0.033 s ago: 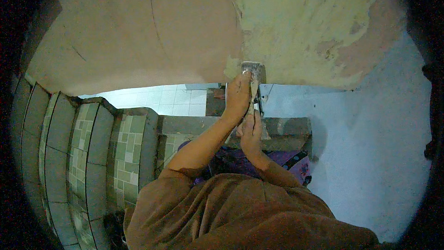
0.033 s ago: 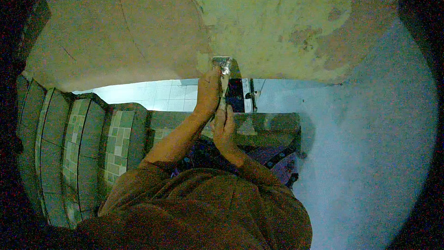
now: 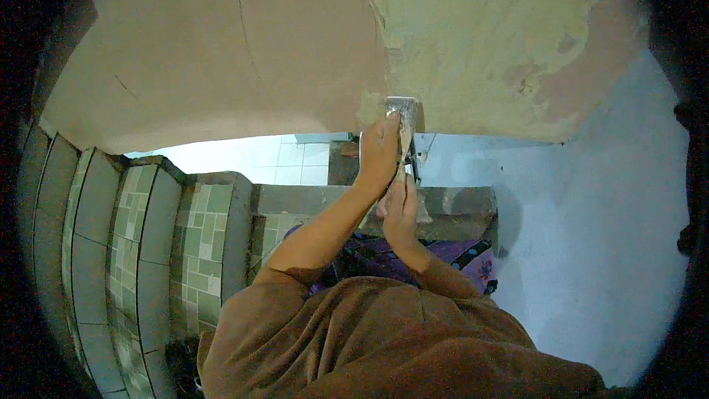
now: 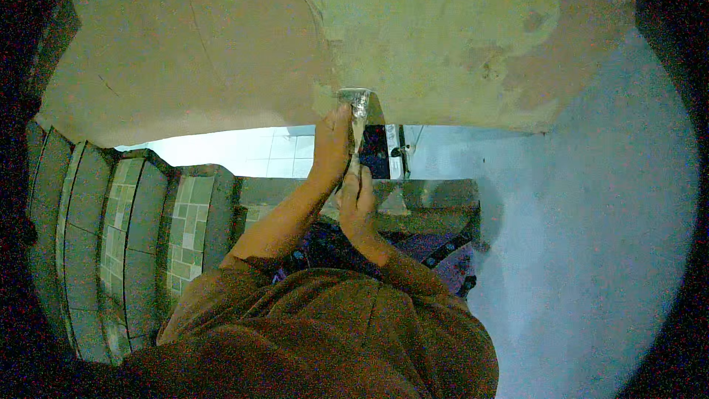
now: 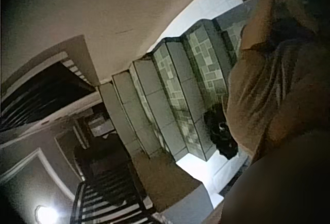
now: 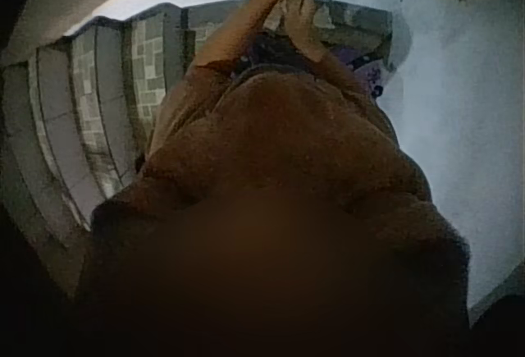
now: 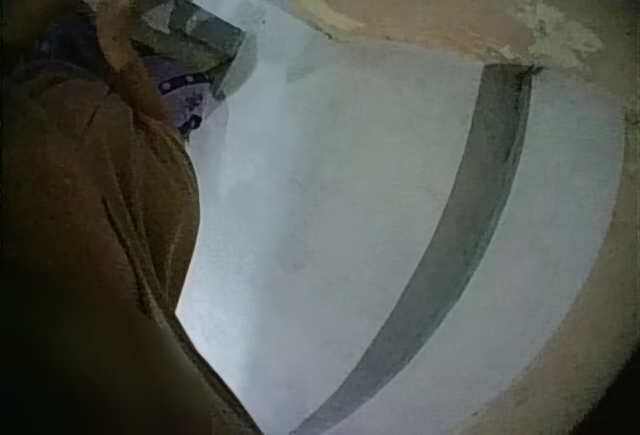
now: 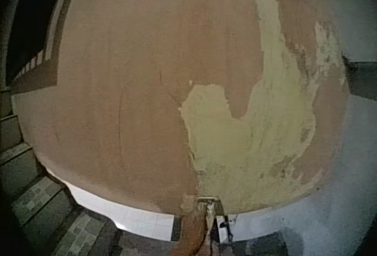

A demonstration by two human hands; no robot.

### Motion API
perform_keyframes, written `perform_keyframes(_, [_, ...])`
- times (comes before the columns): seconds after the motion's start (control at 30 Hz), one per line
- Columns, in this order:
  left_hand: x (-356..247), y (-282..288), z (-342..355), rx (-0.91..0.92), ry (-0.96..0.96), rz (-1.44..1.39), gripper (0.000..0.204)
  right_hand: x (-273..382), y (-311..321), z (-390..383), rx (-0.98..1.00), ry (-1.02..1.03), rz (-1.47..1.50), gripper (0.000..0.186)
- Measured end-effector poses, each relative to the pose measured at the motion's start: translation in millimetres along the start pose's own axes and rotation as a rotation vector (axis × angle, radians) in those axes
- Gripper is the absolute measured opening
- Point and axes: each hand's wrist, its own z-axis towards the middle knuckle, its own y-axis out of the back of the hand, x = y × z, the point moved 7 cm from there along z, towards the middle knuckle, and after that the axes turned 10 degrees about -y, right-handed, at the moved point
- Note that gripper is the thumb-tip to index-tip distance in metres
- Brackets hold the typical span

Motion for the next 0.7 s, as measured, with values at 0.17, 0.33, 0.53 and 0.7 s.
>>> perform_keyframes(0.17, [0.7, 3.4, -1.2, -0.002, -0.079, 0.103, 0.040, -2.6, 2.7, -2.7, -0.020, 0.041, -0.043, 0.021])
perform_keyframes(0.33, [-3.9, 7.2, -4.8, -0.034, -0.142, 0.197, 0.040, -10.7, 2.5, -1.8, 0.012, -0.053, 0.046, 0.022])
perform_keyframes(0.53, [-4.2, 2.6, 3.0, -0.029, -0.084, -0.042, 0.039, -6.6, 2.7, 4.2, 0.025, -0.018, -0.022, 0.028])
perform_keyframes(0.7, [6.8, 6.1, -7.2, -0.040, 0.055, 0.065, 0.040, -14.9, 4.2, -0.2, -0.008, -0.054, -0.003, 0.029])
